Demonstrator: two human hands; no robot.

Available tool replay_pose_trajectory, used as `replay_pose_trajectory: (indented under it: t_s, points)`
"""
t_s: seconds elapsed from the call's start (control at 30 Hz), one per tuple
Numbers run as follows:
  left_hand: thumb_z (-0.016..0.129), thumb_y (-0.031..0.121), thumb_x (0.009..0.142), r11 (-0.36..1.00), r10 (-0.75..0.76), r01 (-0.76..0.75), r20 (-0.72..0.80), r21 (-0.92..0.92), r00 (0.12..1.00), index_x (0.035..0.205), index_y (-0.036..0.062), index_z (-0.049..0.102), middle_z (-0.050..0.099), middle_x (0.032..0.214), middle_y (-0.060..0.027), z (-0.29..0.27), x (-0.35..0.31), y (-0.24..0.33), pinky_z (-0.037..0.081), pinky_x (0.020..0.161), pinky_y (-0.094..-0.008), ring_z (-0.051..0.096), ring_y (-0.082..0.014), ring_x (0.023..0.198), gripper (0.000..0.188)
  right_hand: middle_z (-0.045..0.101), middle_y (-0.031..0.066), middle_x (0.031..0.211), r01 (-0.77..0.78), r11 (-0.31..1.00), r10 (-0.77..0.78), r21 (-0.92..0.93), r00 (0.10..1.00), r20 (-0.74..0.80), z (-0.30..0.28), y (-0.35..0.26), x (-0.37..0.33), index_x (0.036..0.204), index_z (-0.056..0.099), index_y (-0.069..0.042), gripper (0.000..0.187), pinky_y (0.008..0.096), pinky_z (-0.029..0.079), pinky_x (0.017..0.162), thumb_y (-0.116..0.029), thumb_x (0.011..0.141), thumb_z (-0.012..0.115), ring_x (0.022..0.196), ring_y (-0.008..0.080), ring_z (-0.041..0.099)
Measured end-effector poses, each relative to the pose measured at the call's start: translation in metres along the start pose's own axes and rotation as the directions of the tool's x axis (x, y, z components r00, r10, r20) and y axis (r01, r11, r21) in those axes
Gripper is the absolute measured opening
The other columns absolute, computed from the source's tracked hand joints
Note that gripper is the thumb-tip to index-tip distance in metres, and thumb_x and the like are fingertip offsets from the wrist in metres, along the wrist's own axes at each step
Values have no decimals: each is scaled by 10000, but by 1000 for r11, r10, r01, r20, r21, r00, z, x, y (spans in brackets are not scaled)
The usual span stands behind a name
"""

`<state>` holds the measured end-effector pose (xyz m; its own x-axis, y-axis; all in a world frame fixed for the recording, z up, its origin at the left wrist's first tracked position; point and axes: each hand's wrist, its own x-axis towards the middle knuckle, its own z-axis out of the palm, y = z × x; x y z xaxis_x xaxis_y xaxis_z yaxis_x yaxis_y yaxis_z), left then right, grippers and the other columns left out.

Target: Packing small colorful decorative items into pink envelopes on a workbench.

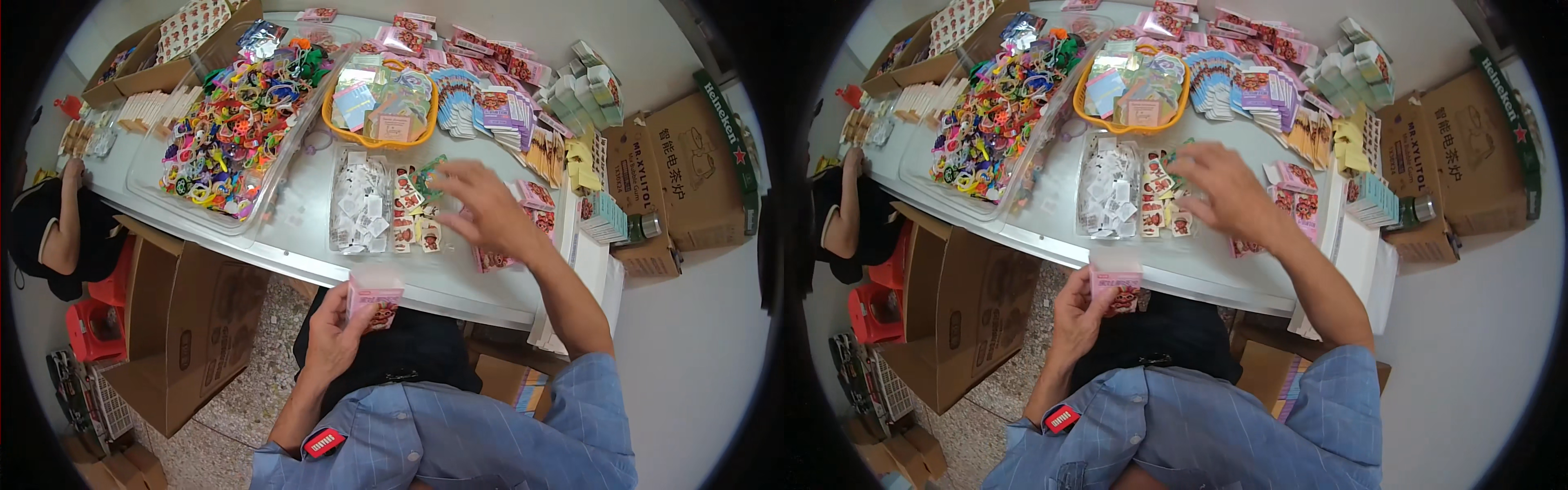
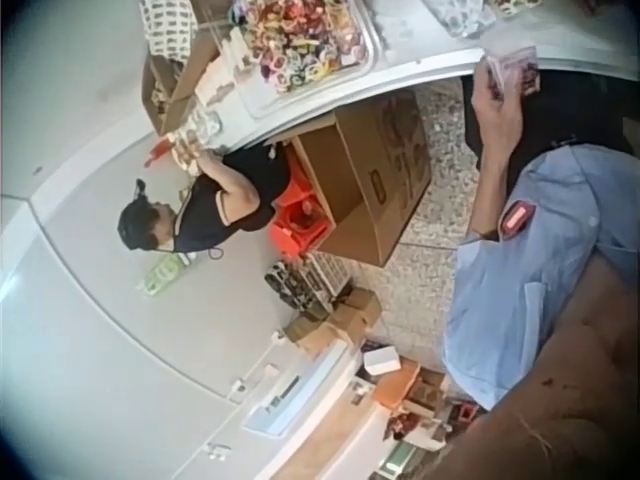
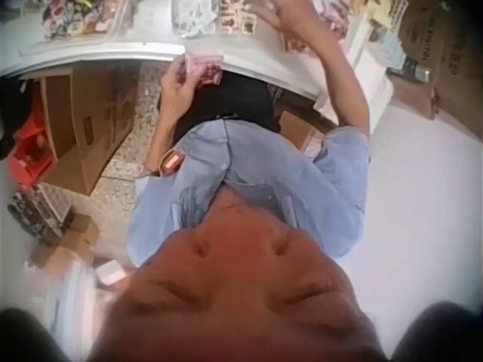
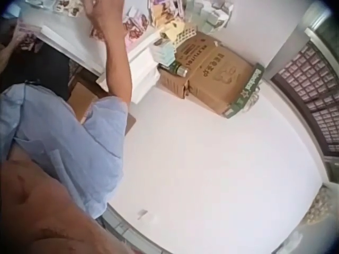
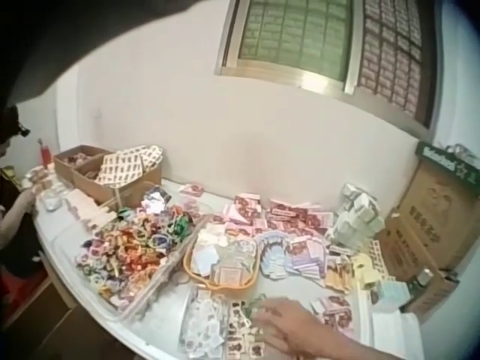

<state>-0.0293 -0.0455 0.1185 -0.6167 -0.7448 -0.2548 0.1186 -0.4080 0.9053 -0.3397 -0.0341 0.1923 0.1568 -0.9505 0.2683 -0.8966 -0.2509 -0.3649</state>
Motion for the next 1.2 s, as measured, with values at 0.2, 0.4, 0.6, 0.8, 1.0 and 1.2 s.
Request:
replay_pose_trajectory:
  t_s: [0.2,0.4,0.6,0.8,1.0,1.2]
  points:
    - [652,139,1009,997,-77,77,12,23,997,1375,12,511,700,1123,-80,0,-3,-2,577,734,-240,688,-116,928,413,576,164,1374,-7,821,174,-570,955,240,27,28,36,1179,681,-94,412,446,481,1022,-49,771,716,1319,361,507]
    - [640,138,1017,998,-22,22,1,-58,1000,1388,9,519,709,1125,-68,-14,-4,-1,571,711,-229,689,-108,927,412,666,148,1202,-4,821,225,-571,921,317,-4,22,46,1082,708,-47,280,440,531,886,-4,837,579,1081,321,650]
    - [625,153,1028,997,-66,67,32,-35,997,1455,19,498,717,1140,-78,-25,-7,-6,575,700,-227,697,-115,931,465,678,133,916,-50,997,61,-60,976,208,-54,-21,29,1180,690,-56,276,398,521,730,-7,917,622,839,315,674]
    - [621,147,1029,997,-65,56,150,58,987,1442,-3,517,719,1124,-89,-17,-6,-5,589,716,-239,705,-124,896,452,633,83,839,5,938,-70,347,982,175,-32,-73,7,1206,699,-116,315,362,475,637,0,913,682,727,251,632]
    - [676,181,1001,992,-64,37,230,120,971,1427,31,560,723,1104,-56,-12,-12,1,565,722,-231,645,-70,886,466,644,97,881,149,977,-192,150,926,327,-26,-75,-4,1216,698,-132,335,399,501,648,-37,894,689,775,275,646]
    - [694,179,989,964,-21,-55,281,261,960,1399,25,580,724,1072,-56,-7,-17,-8,558,728,-241,644,-71,883,452,633,116,937,108,987,-153,118,852,501,-16,-93,2,1279,650,-102,385,432,515,699,-89,898,706,839,317,652]
